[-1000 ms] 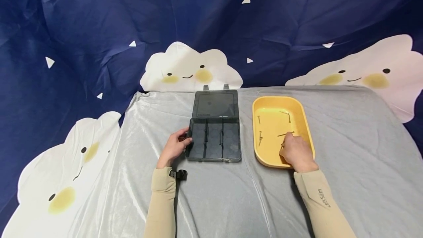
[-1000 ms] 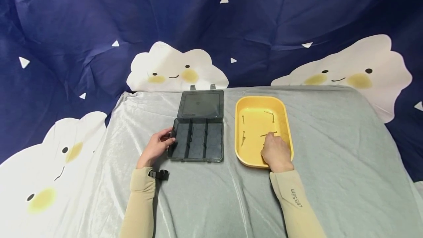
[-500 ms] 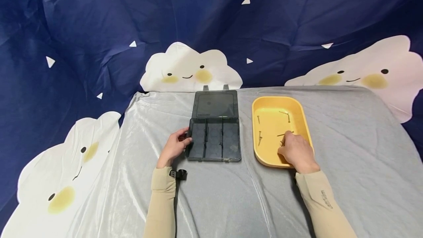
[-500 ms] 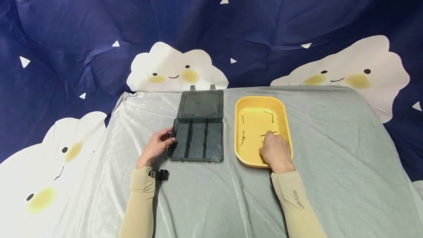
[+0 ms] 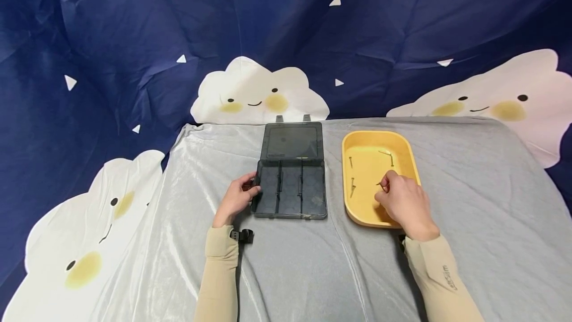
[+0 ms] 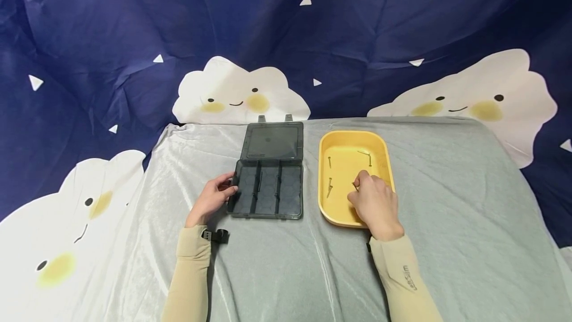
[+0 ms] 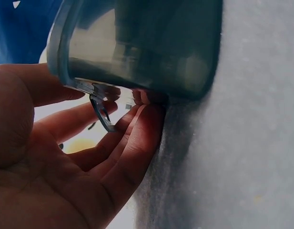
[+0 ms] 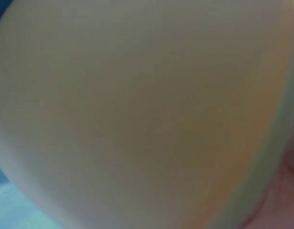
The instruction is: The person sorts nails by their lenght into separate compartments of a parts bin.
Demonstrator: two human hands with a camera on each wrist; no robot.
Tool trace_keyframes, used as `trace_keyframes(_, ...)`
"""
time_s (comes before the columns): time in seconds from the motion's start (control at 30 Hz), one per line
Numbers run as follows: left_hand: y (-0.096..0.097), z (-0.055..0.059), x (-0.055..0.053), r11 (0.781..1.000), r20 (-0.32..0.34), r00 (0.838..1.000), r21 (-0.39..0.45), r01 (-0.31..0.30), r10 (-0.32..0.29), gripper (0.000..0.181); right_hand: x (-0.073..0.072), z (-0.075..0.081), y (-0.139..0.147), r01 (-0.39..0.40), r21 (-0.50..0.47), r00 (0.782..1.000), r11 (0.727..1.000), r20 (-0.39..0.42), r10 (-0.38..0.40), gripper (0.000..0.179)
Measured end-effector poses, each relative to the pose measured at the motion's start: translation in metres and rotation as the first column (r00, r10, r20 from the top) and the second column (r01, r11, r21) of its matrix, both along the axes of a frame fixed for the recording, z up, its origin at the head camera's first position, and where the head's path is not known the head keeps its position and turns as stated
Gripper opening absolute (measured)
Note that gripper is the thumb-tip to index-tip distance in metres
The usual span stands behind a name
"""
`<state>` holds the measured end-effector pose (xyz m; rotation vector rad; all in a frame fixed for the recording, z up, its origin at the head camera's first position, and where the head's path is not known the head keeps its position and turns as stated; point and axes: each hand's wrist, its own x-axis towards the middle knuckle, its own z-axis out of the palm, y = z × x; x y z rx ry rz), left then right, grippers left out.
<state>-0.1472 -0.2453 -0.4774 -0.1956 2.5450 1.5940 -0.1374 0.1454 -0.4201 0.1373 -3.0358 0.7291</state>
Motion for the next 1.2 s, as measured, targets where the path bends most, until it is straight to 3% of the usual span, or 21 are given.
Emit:
trace_keyframes(0.73, 0.0, -0.002, 0.001, 1.0, 0.008, 1.0, -0.002, -0.016, 0.016, 0.051, 0.007, 0.023, -0.008, -0.067, -0.105, 0.981, 0.992, -0.187, 0.047, 0.008)
trace_keyframes(1.0, 0.001, -0.002, 0.0, 1.0, 0.003, 1.0, 0.007, -0.015, 0.015, 0.05, 0.011, 0.033, -0.014, -0.102, -0.183, 0.947, 0.978, -0.318, 0.039, 0.008)
trace_keyframes(1.2, 0.001, -0.002, 0.0, 1.0, 0.0, 1.0, 0.01, -0.013, 0.013, 0.049, 0.014, 0.041, -0.019, -0.122, -0.28, 0.916, 0.952, -0.401, 0.0, 0.011)
